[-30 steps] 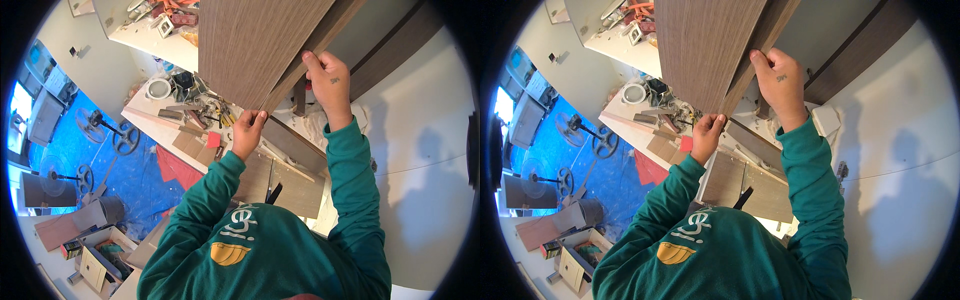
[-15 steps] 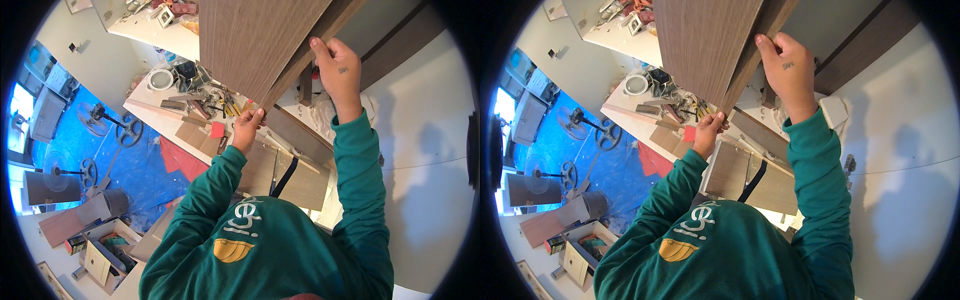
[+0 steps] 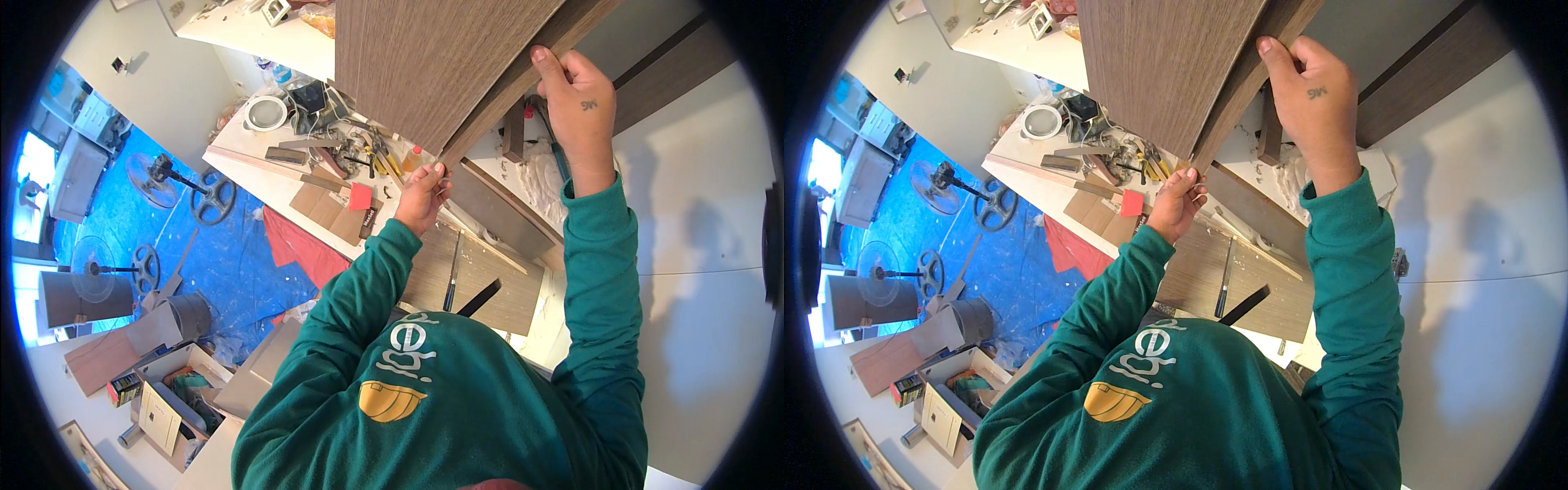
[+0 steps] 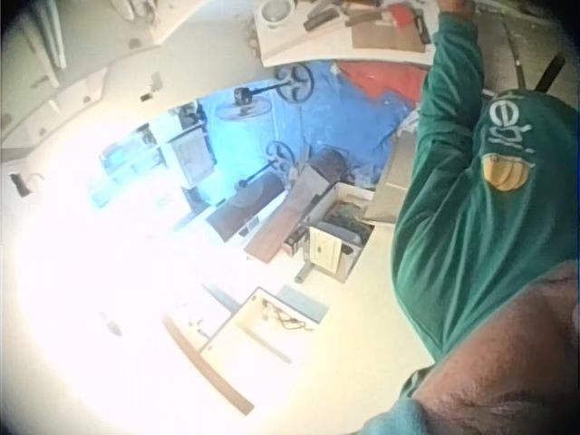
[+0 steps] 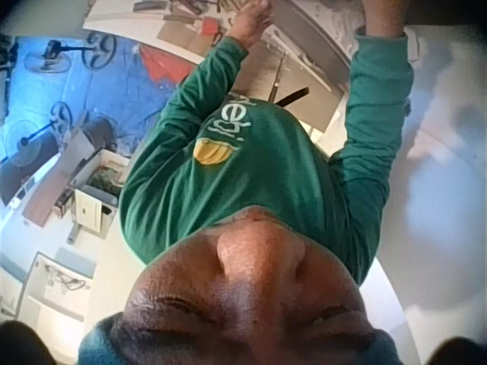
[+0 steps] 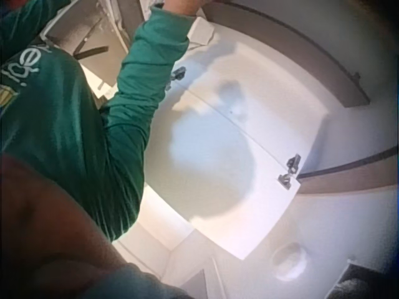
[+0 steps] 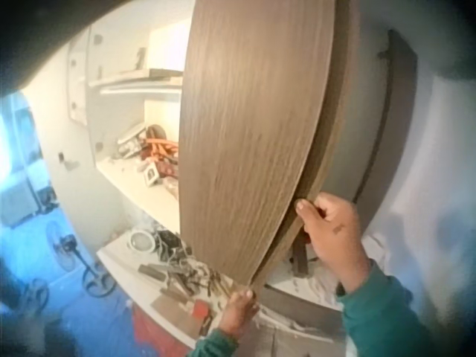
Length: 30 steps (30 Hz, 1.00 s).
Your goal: The person aligns a strip of edge banding along the edge of a wooden cabinet door and taps it into place with a hammer. They then use a utility knife to trim the excess banding flush with the door edge and smooth the seam with a small block.
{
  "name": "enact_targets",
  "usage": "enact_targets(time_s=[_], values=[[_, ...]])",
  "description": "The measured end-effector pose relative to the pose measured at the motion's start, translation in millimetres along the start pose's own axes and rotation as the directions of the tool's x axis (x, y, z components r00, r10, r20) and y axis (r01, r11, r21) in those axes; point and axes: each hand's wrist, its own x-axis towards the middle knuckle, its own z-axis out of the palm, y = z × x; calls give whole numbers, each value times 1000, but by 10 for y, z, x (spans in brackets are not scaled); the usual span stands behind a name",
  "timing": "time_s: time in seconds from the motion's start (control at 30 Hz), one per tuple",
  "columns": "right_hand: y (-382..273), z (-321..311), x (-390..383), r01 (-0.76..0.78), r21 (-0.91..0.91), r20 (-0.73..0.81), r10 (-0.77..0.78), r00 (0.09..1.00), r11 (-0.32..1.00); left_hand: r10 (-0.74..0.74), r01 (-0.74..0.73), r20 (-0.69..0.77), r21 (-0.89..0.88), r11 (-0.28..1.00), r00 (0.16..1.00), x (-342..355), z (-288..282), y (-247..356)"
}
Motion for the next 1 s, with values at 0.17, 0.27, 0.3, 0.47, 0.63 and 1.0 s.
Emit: enact_targets(time_s=[0.17,0.27,0.3,0.47,0.63,1.0], values=[[-22,7,11,-16,13,-2,16,1000,1000,-14,14,28,27,1000,1000,64,-44,-35],[-19,3,4,-9,11,-11,9,1000,1000,7,-8,34,39,999,999,90,-72,-47],[-6,5,9,-4,12,-11,4,1000,1000,18,-20,35,44,999,999,101,-80,-50],[5,9,13,30,14,-24,-30,999,999,19,-22,43,61,998,999,150,-110,-26],[36,-1,14,45,-1,-17,-45,999,999,33,-35,44,59,998,998,168,-113,-37],[214,-4,-244,-30,-22,162,33,986,999,63,-63,-8,27,998,998,115,-46,-13]])
